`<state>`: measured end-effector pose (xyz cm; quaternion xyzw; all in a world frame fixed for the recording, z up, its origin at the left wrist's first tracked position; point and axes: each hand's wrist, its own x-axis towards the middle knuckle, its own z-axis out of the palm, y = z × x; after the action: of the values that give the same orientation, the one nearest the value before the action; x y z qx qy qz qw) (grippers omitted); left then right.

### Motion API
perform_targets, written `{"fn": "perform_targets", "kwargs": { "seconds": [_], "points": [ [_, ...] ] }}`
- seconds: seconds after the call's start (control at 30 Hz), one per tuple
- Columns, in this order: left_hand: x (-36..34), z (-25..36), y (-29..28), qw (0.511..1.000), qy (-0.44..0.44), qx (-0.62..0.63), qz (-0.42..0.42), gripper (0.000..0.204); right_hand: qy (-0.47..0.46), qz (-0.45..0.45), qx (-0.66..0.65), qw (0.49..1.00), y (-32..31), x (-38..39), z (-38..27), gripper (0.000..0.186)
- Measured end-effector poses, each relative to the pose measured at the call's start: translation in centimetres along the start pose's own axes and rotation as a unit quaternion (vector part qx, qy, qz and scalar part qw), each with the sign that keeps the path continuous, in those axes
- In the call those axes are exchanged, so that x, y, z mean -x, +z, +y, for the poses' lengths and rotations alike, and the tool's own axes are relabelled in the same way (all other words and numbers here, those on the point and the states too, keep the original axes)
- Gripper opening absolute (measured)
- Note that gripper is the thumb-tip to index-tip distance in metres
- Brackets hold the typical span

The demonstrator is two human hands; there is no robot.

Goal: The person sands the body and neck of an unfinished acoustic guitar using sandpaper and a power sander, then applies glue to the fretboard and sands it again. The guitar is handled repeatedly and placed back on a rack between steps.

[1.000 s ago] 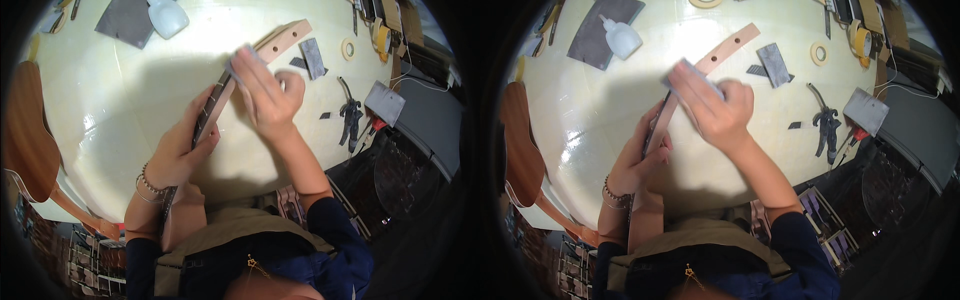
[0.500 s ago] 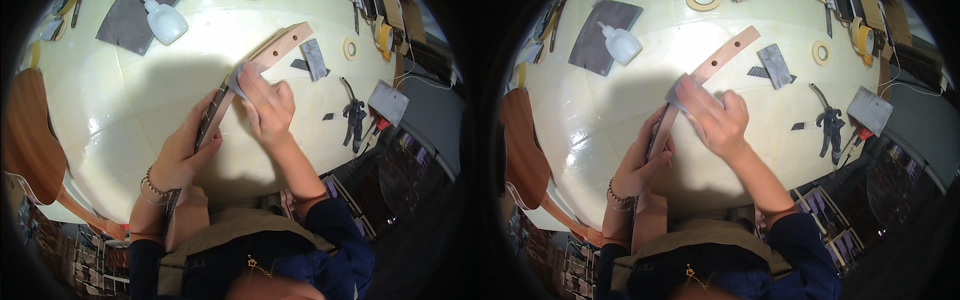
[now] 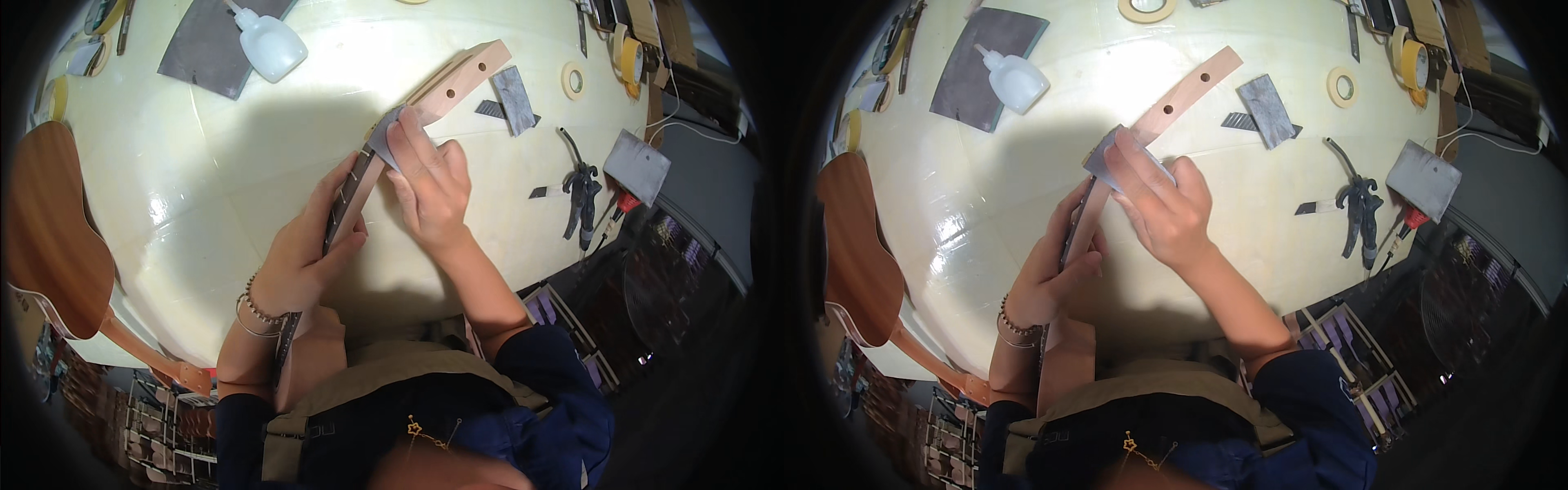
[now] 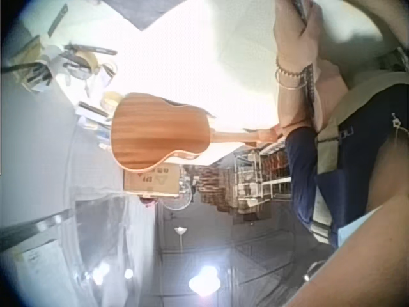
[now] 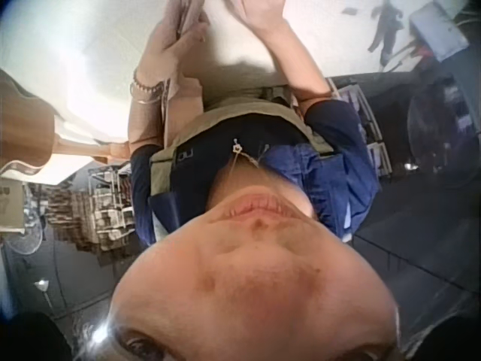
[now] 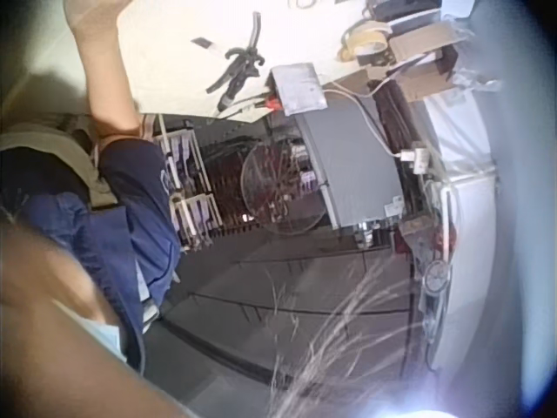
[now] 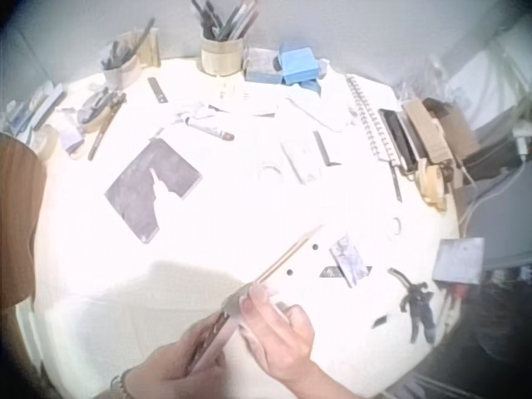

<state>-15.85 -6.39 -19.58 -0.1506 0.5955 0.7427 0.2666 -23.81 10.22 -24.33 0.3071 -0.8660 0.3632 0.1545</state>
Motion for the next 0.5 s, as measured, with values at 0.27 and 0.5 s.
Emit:
{"fn": "perform_targets", "kwargs": {
  "seconds": [0.27,0.5],
  "points": [
    [0.0,-0.5,0.3,1.0,0.016,0.002,0.002,0.068,-0.006,-0.008,0.025,1.0,-0.3,-0.1,-0.1,0.037],
    [-0.1,-0.1,-0.1,0.999,0.0,0.029,-0.022,0.073,-0.043,0.103,0.096,0.989,-3.2,-4.3,2.4,0.027]
  ]
}}
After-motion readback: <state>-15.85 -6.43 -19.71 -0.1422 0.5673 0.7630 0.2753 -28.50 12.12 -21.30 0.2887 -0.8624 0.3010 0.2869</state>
